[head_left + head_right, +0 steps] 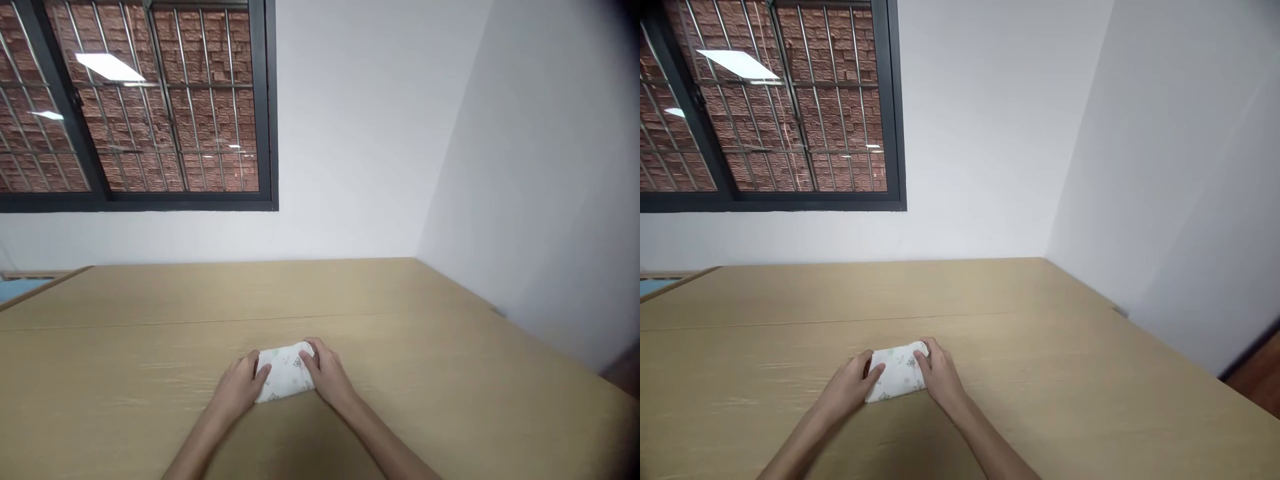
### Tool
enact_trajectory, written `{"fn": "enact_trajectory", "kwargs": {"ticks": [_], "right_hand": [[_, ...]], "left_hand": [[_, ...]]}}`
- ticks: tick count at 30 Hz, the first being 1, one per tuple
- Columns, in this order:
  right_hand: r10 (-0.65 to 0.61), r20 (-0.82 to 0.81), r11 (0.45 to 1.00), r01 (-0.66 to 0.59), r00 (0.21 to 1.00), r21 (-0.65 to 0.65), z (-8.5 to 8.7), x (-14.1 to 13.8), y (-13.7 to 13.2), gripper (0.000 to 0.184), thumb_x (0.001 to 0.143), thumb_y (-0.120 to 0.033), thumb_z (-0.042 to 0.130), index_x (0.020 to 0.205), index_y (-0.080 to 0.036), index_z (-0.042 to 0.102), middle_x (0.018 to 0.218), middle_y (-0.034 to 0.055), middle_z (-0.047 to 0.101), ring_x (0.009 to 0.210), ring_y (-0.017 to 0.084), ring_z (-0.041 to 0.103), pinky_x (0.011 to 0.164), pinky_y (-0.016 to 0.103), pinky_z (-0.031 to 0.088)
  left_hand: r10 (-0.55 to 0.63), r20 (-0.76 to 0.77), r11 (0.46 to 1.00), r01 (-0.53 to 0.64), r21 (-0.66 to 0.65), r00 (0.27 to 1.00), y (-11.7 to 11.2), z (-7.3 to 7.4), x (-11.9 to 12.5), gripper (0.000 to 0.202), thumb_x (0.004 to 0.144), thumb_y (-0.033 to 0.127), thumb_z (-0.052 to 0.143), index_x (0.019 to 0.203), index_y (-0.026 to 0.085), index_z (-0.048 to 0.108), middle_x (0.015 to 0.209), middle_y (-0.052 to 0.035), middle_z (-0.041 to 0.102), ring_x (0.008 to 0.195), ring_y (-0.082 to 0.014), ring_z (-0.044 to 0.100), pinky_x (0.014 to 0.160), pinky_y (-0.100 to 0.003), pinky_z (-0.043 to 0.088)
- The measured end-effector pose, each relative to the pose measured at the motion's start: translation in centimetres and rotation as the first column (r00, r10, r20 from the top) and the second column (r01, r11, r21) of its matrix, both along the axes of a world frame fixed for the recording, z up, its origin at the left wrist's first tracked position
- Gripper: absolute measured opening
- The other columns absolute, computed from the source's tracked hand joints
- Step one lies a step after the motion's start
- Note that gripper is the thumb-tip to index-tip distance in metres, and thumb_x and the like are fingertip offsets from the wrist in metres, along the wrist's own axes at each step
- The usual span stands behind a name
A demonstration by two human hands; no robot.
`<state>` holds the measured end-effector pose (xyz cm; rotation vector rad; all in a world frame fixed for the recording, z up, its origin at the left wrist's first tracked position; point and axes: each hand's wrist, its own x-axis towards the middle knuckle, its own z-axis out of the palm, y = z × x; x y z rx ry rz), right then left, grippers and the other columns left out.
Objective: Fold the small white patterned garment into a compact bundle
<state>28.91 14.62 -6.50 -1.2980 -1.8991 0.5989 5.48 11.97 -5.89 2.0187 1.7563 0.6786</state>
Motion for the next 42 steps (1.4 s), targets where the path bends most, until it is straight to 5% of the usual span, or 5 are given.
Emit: {"fn": "enact_trajectory", "kwargs": {"ticks": [7,11,17,31,42], "right_hand": [[-0.144,0.118,0.962,0.111,0.982,0.249,-0.4,-1.3,-0.6,0.038,0.099,-0.032,0.039,0.129,-0.016,0.056,0.126,0.0184,0.061,0.12,0.034,0.055,0.104,0.053,0.042],[0.004,0.315,0.912,-0.133,0.949,0.387,0.2,-2.1,-2.3,0.051,0.105,-0.035,0.031,0.152,-0.016,0.037,0.153,0.016,0.044,0.141,0.031,0.04,0.116,0.052,0.035],[0.247,0.48,0.9,-0.383,0.842,0.209,0.2,-2.3,-3.0,0.058,0.107,-0.04,0.028,0.161,-0.02,0.019,0.163,0.0067,0.027,0.15,0.026,0.027,0.123,0.048,0.026],[0.159,0.464,0.977,-0.206,0.872,0.051,-1.1,-0.8,-2.1,0.073,0.105,-0.055,0.026,0.159,-0.007,0.018,0.164,0.0157,0.009,0.153,0.033,0.012,0.122,0.055,0.023],[0.258,0.509,0.92,-0.37,0.821,0.131,0.3,0.7,-3.1,0.065,0.104,-0.051,0.038,0.159,-0.018,0.025,0.165,0.0116,0.016,0.153,0.032,0.014,0.124,0.053,0.021]], "left_hand": [[0.155,-0.152,0.967,-0.119,0.223,0.976,-0.4,-1.3,1.5,0.047,0.092,0.02,0.042,0.135,0.003,0.044,0.136,-0.024,0.053,0.127,-0.0362,0.049,0.102,-0.049,0.04],[0.088,-0.246,0.834,0.064,0.548,0.965,-0.2,-4.1,2.9,0.056,0.096,0.015,0.033,0.151,0.006,0.027,0.154,-0.0206,0.039,0.144,-0.0298,0.036,0.114,-0.047,0.036],[-0.096,-0.406,0.855,0.284,0.434,0.909,-0.6,-7.0,4.3,0.073,0.092,0.013,0.035,0.16,0.016,0.01,0.164,-0.0118,0.022,0.152,-0.0281,0.02,0.121,-0.052,0.029],[-0.08,-0.381,0.99,0.117,0.076,0.921,-1.0,-3.5,2.7,0.089,0.099,0.066,0.022,0.155,-0.003,0.013,0.162,-0.0207,0.006,0.152,-0.0329,0.005,0.123,-0.056,0.019],[-0.241,-0.298,0.899,0.328,0.291,0.924,-0.8,-2.1,1.7,0.059,0.09,0.029,0.059,0.148,0.03,0.044,0.156,-0.0094,0.041,0.142,-0.0303,0.039,0.114,-0.052,0.038]]}}
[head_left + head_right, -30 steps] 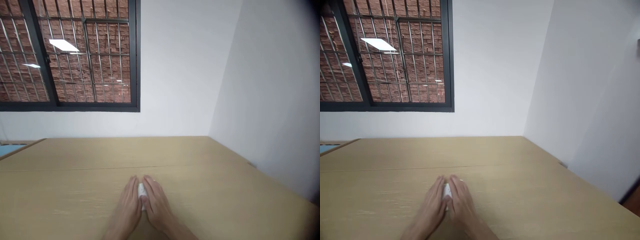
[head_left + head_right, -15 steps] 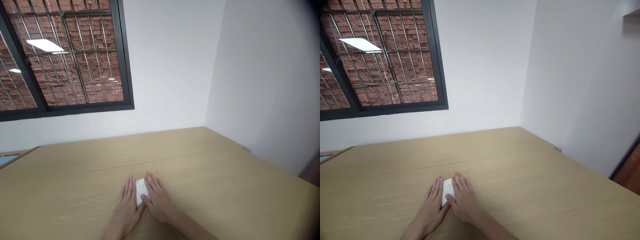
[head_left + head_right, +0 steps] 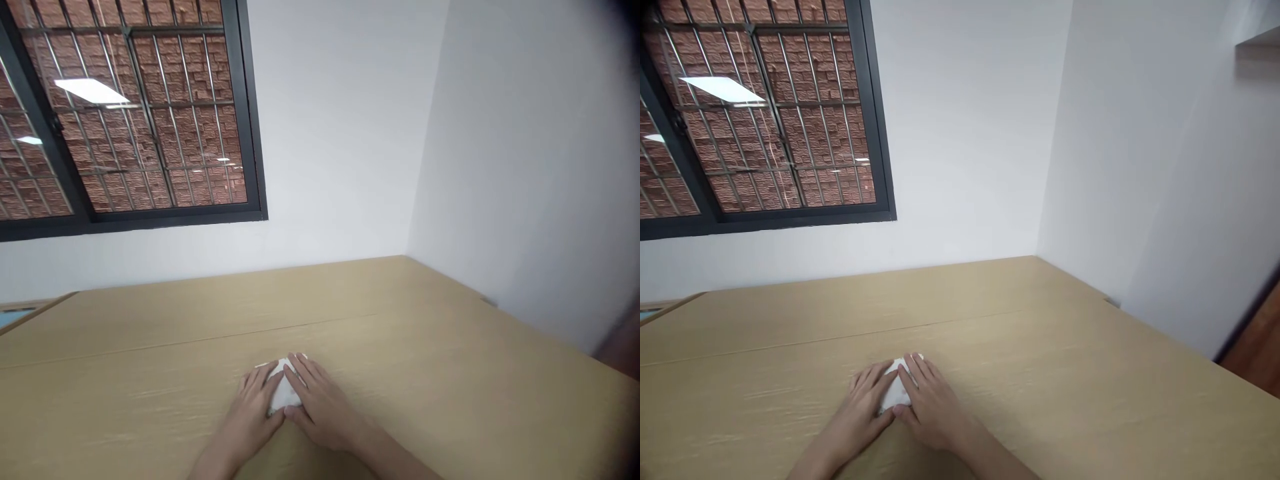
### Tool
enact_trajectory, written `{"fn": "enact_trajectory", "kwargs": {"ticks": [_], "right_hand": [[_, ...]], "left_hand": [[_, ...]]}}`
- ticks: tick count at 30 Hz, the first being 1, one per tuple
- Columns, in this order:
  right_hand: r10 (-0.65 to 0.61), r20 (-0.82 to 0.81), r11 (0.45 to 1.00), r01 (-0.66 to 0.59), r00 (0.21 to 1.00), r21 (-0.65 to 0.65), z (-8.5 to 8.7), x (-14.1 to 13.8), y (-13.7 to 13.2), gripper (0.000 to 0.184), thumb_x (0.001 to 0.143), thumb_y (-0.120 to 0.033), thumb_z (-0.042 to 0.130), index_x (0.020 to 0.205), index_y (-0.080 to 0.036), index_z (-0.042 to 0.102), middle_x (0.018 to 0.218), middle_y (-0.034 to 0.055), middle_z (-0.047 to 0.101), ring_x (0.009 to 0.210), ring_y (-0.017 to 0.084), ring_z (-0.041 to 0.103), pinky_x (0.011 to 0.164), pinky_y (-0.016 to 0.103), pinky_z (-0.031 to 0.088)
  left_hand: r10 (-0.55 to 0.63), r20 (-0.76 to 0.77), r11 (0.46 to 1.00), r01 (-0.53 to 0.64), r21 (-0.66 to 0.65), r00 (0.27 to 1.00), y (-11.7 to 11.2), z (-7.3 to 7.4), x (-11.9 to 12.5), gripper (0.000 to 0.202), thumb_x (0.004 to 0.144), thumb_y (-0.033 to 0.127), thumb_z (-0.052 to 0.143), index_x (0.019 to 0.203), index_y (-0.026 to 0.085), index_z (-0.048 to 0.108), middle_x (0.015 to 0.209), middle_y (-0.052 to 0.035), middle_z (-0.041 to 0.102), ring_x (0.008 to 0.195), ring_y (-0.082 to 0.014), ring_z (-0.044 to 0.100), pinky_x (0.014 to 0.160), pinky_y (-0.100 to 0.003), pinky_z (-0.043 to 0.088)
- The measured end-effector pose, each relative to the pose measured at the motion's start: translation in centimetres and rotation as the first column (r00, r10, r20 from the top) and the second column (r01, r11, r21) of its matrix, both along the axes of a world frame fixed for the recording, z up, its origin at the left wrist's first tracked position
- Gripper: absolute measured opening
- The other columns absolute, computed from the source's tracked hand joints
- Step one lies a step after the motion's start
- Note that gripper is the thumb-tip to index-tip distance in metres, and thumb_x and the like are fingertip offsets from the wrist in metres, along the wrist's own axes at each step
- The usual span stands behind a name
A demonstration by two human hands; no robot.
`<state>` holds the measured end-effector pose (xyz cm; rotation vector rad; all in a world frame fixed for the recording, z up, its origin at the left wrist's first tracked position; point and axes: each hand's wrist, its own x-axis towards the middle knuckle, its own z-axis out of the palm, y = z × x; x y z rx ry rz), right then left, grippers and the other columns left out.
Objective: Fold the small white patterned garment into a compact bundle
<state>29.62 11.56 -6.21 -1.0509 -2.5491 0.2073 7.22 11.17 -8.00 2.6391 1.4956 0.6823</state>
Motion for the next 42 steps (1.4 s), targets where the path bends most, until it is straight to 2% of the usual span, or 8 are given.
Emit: {"fn": "enact_trajectory", "kwargs": {"ticks": [5,10,14,20,24,28,32,42], "right_hand": [[0.009,0.014,0.995,-0.007,1.0,-0.104,1.3,0.3,-0.3,0.071,0.102,-0.056,0.039,0.158,-0.014,0.028,0.164,0.0146,0.02,0.153,0.032,0.015,0.123,0.051,0.023],[0.013,-0.001,0.99,-0.013,1.0,-0.14,1.1,0.6,0.0,0.073,0.098,-0.049,0.051,0.158,-0.017,0.028,0.165,0.0128,0.018,0.153,0.031,0.015,0.123,0.05,0.023],[0.012,-0.009,0.988,-0.013,1.0,-0.155,0.8,0.6,0.2,0.073,0.097,-0.047,0.052,0.158,-0.016,0.028,0.165,0.0133,0.018,0.153,0.032,0.015,0.122,0.052,0.022],[0.005,0.03,0.981,0.001,1.0,-0.194,1.3,0.5,0.2,0.075,0.096,-0.046,0.051,0.158,-0.013,0.027,0.166,0.0132,0.015,0.153,0.031,0.013,0.123,0.049,0.02],[-0.003,0.045,0.979,0.012,0.999,-0.205,1.5,0.5,0.2,0.075,0.096,-0.048,0.05,0.159,-0.014,0.026,0.166,0.012,0.013,0.154,0.03,0.011,0.124,0.048,0.019],[-0.012,0.057,0.977,0.024,0.998,-0.21,1.4,0.4,0.2,0.077,0.097,-0.05,0.049,0.159,-0.012,0.024,0.166,0.0123,0.013,0.154,0.029,0.011,0.125,0.047,0.018],[-0.01,0.052,0.977,0.021,0.999,-0.213,1.2,0.3,0.3,0.08,0.097,-0.051,0.049,0.159,-0.009,0.02,0.166,0.0128,0.013,0.154,0.029,0.01,0.125,0.046,0.016],[-0.013,0.057,0.976,0.025,0.998,-0.215,1.2,0.3,0.4,0.08,0.096,-0.049,0.051,0.159,-0.009,0.023,0.166,0.0131,0.014,0.154,0.029,0.01,0.125,0.047,0.017]], "left_hand": [[-0.044,0.021,0.997,0.046,-0.069,0.999,-0.2,1.5,-0.5,0.053,0.083,0.021,0.061,0.136,0.027,0.056,0.146,-0.0092,0.052,0.135,-0.0295,0.046,0.113,-0.052,0.038],[-0.072,0.029,0.993,0.074,-0.09,0.997,-0.4,2.1,-1.1,0.049,0.079,0.019,0.061,0.129,0.022,0.059,0.147,-0.0106,0.051,0.137,-0.0299,0.045,0.115,-0.052,0.037],[-0.038,0.144,0.988,0.059,-0.146,0.989,-0.2,2.4,-1.2,0.024,0.096,0.03,0.048,0.11,0.021,0.065,0.137,-0.0094,0.062,0.131,-0.0264,0.053,0.112,-0.047,0.042],[-0.02,0.244,0.973,0.075,-0.217,0.969,0.1,2.6,-1.0,0.04,0.105,0.042,0.032,0.122,0.021,0.061,0.131,-0.009,0.065,0.125,-0.0239,0.057,0.111,-0.045,0.042],[-0.001,0.297,0.97,0.073,-0.233,0.955,-0.2,2.9,-0.9,0.036,0.106,0.041,0.025,0.113,0.023,0.056,0.118,-0.0073,0.068,0.111,-0.021,0.062,0.099,-0.041,0.048],[-0.008,0.28,0.974,0.071,-0.213,0.96,-0.2,2.4,-1.1,0.028,0.104,0.041,0.036,0.119,0.024,0.052,0.123,-0.0068,0.065,0.116,-0.0217,0.059,0.102,-0.041,0.047],[-0.018,0.227,0.982,0.06,-0.179,0.974,0.0,1.6,-1.3,0.033,0.1,0.041,0.046,0.128,0.025,0.051,0.131,-0.0077,0.062,0.125,-0.0241,0.055,0.108,-0.045,0.044],[-0.048,0.201,0.99,0.074,-0.122,0.978,0.3,1.0,-1.6,0.036,0.099,0.037,0.049,0.131,0.022,0.054,0.132,-0.0093,0.063,0.124,-0.0249,0.057,0.108,-0.046,0.046]]}}
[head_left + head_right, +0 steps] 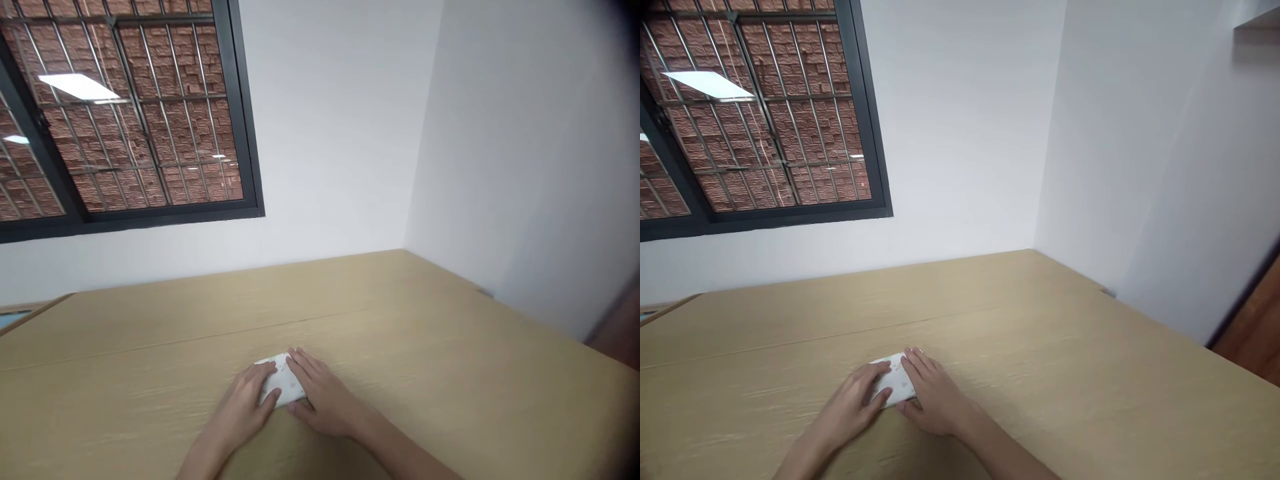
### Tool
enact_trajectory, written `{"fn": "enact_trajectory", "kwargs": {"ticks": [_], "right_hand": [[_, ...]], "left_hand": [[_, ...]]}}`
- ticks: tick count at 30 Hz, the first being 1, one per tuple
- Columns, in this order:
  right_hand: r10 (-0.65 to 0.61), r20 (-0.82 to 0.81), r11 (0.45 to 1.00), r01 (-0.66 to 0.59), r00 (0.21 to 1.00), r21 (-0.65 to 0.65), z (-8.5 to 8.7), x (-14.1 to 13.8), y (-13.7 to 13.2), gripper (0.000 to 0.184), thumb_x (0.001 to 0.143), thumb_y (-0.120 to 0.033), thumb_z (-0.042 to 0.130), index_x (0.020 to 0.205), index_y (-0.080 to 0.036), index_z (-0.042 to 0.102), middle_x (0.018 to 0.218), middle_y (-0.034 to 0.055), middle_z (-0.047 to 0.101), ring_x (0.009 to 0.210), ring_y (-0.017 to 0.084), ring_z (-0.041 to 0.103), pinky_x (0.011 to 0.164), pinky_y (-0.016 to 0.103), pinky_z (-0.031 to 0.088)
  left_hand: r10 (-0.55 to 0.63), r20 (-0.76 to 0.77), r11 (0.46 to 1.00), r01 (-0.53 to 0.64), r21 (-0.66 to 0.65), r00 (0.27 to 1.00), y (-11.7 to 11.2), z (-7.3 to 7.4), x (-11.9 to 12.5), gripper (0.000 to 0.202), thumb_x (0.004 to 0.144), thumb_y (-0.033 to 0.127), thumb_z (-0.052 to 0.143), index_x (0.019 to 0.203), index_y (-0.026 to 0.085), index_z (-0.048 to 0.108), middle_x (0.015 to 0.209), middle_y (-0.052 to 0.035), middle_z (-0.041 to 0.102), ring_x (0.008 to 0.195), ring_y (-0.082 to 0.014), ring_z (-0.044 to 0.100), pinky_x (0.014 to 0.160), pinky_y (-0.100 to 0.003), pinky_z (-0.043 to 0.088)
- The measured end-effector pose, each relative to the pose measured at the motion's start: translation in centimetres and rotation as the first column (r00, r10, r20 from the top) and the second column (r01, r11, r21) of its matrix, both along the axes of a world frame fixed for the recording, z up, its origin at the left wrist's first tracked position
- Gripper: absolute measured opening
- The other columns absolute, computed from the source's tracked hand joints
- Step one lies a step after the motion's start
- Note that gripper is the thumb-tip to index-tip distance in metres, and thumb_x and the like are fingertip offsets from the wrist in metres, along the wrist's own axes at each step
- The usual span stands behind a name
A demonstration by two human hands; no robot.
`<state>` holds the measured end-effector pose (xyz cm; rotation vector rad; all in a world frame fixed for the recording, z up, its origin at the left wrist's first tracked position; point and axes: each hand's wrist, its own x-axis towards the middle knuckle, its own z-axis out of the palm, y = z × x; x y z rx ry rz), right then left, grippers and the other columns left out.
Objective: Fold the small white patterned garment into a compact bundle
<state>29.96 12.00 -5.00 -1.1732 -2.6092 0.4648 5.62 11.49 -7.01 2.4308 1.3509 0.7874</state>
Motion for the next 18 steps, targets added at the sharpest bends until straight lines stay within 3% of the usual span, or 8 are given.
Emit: {"fn": "enact_trajectory", "kwargs": {"ticks": [18], "right_hand": [[0.009,-0.052,1.0,-0.008,0.999,0.019,-0.64,0.08,0.11,0.078,0.097,-0.052,0.049,0.159,-0.011,0.024,0.166,0.0141,0.015,0.153,0.03,0.012,0.124,0.05,0.019]], "left_hand": [[0.029,-0.021,0.999,-0.03,-0.033,0.999,-0.24,0.42,0.17,0.048,0.09,0.036,0.062,0.135,0.022,0.053,0.137,-0.0094,0.06,0.127,-0.0271,0.056,0.109,-0.047,0.046]]}}
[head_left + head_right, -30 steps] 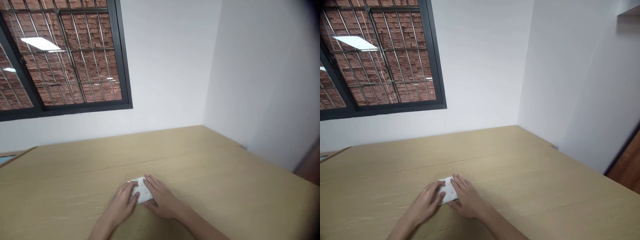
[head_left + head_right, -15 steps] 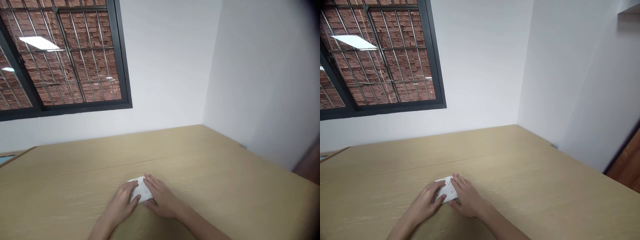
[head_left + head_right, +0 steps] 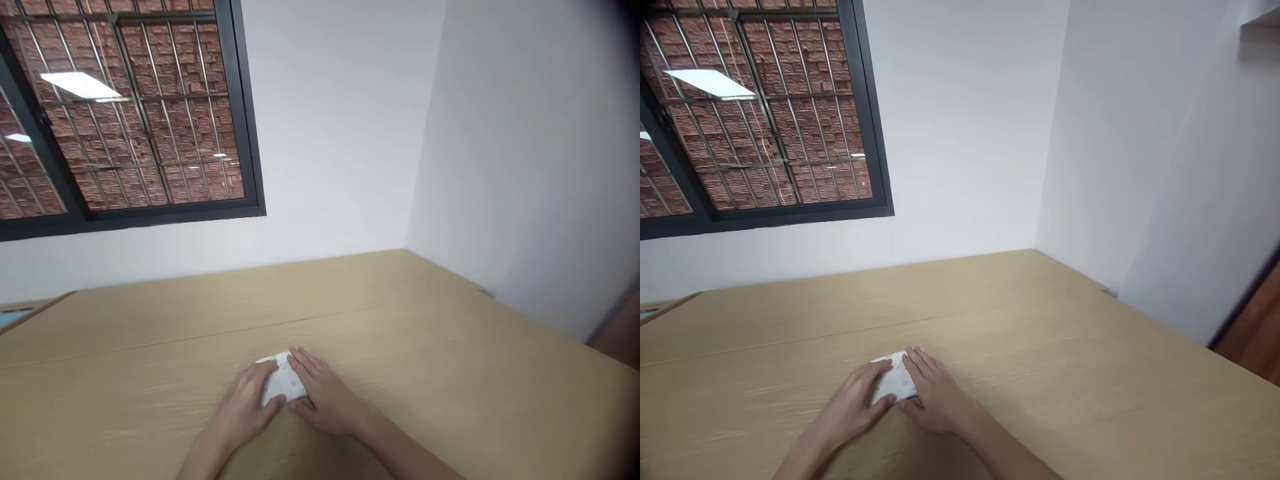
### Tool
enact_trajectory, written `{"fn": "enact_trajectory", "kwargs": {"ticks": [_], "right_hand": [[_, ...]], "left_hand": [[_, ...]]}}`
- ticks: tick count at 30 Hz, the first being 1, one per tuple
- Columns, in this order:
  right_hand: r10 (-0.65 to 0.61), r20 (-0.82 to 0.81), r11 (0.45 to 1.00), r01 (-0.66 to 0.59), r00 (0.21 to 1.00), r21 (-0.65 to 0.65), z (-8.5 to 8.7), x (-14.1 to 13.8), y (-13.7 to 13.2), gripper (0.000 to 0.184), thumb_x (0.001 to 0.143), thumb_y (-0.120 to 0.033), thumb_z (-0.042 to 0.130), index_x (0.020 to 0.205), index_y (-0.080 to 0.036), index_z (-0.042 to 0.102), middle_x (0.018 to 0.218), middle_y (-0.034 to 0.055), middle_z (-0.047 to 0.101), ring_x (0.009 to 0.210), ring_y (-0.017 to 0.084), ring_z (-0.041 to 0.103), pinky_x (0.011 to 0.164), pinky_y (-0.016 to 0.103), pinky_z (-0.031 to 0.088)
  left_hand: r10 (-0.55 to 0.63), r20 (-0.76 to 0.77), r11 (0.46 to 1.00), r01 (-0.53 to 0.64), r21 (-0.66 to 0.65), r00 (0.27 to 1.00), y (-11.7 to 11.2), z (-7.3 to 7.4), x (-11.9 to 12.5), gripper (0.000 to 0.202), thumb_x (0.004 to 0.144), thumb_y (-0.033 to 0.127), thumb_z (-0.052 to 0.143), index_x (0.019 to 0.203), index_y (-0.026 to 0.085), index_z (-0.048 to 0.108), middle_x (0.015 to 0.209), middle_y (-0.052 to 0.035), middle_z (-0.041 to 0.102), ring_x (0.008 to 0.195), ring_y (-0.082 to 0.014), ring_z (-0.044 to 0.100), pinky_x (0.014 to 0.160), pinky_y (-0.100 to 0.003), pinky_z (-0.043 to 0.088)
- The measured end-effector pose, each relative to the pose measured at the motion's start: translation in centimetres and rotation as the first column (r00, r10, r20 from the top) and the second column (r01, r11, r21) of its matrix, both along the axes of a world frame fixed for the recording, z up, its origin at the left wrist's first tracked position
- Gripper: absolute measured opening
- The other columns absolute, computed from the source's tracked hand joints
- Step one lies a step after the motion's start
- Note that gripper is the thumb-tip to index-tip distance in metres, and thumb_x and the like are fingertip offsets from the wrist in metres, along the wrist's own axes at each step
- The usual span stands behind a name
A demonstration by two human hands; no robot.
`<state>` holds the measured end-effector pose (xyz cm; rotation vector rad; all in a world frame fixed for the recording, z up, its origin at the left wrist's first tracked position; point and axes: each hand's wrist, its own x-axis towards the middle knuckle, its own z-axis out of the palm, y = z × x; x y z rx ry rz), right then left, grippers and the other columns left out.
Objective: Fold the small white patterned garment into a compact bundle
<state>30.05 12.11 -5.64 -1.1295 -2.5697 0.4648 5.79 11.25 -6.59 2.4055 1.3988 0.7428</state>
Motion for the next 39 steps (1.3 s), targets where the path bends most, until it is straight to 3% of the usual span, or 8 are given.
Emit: {"fn": "enact_trajectory", "kwargs": {"ticks": [12,24,28,39], "right_hand": [[0.0,0.004,1.0,0.0,1.0,0.001,0.1,-0.1,0.1,0.08,0.096,-0.053,0.049,0.159,-0.01,0.023,0.165,0.0146,0.016,0.153,0.031,0.014,0.124,0.05,0.02],[-0.016,0.022,1.0,0.016,1.0,0.004,0.2,-0.2,0.2,0.078,0.096,-0.049,0.051,0.158,-0.009,0.026,0.165,0.0151,0.018,0.153,0.031,0.016,0.123,0.049,0.021],[-0.012,0.006,1.0,0.012,1.0,-0.001,0.2,-0.1,0.2,0.079,0.095,-0.05,0.051,0.158,-0.01,0.025,0.165,0.0151,0.018,0.153,0.032,0.016,0.123,0.051,0.022],[-0.009,0.025,1.0,0.01,1.0,-0.01,0.1,-0.2,0.4,0.082,0.082,-0.022,0.051,0.158,-0.011,0.023,0.166,0.0136,0.016,0.153,0.029,0.012,0.123,0.051,0.019]], "left_hand": [[-0.026,0.0,1.0,0.026,-0.007,1.0,0.0,0.0,0.0,0.053,0.089,0.035,0.064,0.138,0.023,0.049,0.139,-0.0109,0.058,0.129,-0.0291,0.053,0.11,-0.051,0.044],[-0.038,-0.074,0.997,0.043,0.064,0.997,0.3,-1.0,-0.3,0.056,0.085,0.037,0.069,0.137,0.022,0.051,0.143,-0.0111,0.056,0.134,-0.0308,0.05,0.113,-0.054,0.043],[-0.061,-0.066,0.991,0.068,0.115,0.996,0.3,-1.2,-0.4,0.055,0.083,0.031,0.069,0.135,0.023,0.053,0.144,-0.0103,0.056,0.135,-0.03,0.05,0.112,-0.052,0.045],[-0.051,-0.063,0.991,0.058,0.12,0.997,0.4,-1.8,-0.5,0.059,0.078,0.028,0.072,0.133,0.022,0.054,0.146,-0.0115,0.053,0.135,-0.0322,0.05,0.112,-0.054,0.045]]}}
